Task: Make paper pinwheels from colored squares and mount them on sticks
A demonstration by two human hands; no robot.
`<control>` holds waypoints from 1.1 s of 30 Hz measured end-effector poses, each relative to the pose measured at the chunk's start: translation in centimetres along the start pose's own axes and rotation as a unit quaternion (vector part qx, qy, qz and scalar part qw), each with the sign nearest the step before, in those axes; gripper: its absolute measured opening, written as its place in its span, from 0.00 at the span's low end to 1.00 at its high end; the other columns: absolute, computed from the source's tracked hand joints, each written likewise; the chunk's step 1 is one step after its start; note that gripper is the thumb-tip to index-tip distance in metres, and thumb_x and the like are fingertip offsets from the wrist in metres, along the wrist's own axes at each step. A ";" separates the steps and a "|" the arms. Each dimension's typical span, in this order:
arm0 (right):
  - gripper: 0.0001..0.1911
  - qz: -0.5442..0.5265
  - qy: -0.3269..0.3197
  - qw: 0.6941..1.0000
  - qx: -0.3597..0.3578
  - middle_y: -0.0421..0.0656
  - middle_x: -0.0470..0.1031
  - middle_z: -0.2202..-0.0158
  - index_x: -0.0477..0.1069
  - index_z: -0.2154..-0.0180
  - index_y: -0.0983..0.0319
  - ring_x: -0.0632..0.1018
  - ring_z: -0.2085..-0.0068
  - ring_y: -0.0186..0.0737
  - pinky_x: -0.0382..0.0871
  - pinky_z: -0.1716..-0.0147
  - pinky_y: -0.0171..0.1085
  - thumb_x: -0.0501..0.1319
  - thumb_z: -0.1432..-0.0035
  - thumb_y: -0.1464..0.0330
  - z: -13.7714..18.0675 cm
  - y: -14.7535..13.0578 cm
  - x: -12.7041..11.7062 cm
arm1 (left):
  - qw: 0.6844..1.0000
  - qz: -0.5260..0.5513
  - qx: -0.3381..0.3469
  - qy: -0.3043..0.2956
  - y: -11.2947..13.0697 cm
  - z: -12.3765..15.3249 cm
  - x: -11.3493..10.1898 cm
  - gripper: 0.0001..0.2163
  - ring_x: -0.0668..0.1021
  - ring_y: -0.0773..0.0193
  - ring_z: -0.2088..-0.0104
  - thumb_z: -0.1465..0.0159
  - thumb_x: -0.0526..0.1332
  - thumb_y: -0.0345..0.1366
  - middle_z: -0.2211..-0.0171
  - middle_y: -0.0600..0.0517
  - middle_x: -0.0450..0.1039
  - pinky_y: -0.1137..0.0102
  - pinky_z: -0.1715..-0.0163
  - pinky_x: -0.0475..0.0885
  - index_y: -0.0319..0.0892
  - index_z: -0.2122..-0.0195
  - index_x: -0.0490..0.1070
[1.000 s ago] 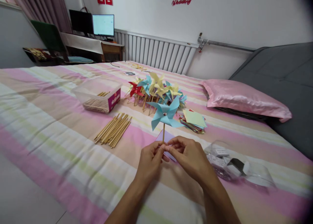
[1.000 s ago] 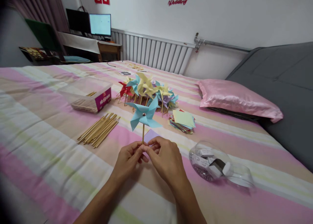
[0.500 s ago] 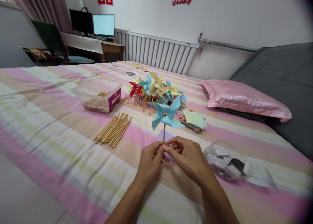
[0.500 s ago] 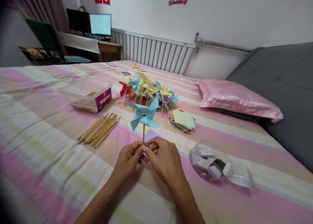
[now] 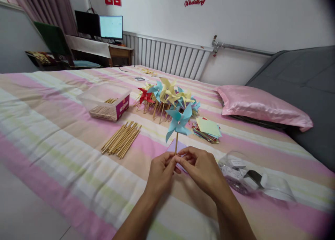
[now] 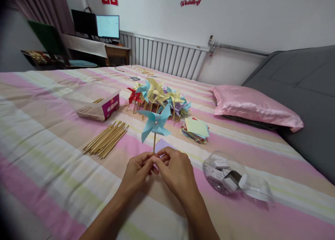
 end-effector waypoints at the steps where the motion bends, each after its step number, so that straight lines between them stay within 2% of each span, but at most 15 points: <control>1: 0.09 0.002 0.001 1.000 0.001 0.41 0.81 0.71 0.76 0.65 0.60 0.81 0.68 0.39 0.71 0.67 0.34 0.61 0.48 0.64 0.0 -0.1 0.0 | 1.000 -0.001 -0.002 0.003 0.0 0.0 0.0 0.13 0.77 0.67 0.76 0.38 0.58 0.41 0.75 0.51 0.74 0.76 0.76 0.66 0.35 0.65 0.74; 21: 0.09 -0.005 -0.010 1.000 0.003 0.42 0.81 0.70 0.77 0.66 0.61 0.81 0.68 0.40 0.71 0.67 0.36 0.60 0.47 0.64 0.0 0.0 0.0 | 0.999 0.007 -0.018 0.026 0.5 0.1 0.1 0.12 0.77 0.67 0.76 0.41 0.62 0.42 0.78 0.51 0.74 0.75 0.76 0.68 0.37 0.72 0.72; 33: 0.12 -0.005 0.017 1.000 -0.006 0.43 0.81 0.68 0.78 0.62 0.61 0.80 0.67 0.40 0.70 0.66 0.35 0.60 0.46 0.64 -0.2 0.0 0.1 | 0.999 -0.043 0.006 0.009 0.1 0.1 0.0 0.13 0.78 0.65 0.75 0.37 0.56 0.42 0.72 0.48 0.76 0.73 0.74 0.68 0.37 0.65 0.72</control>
Point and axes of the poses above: each hand's wrist, its own z-axis away from the middle knuckle, its own x-axis out of the palm, y = z × x, the point moved 1 cm from there along -z, towards the middle knuckle
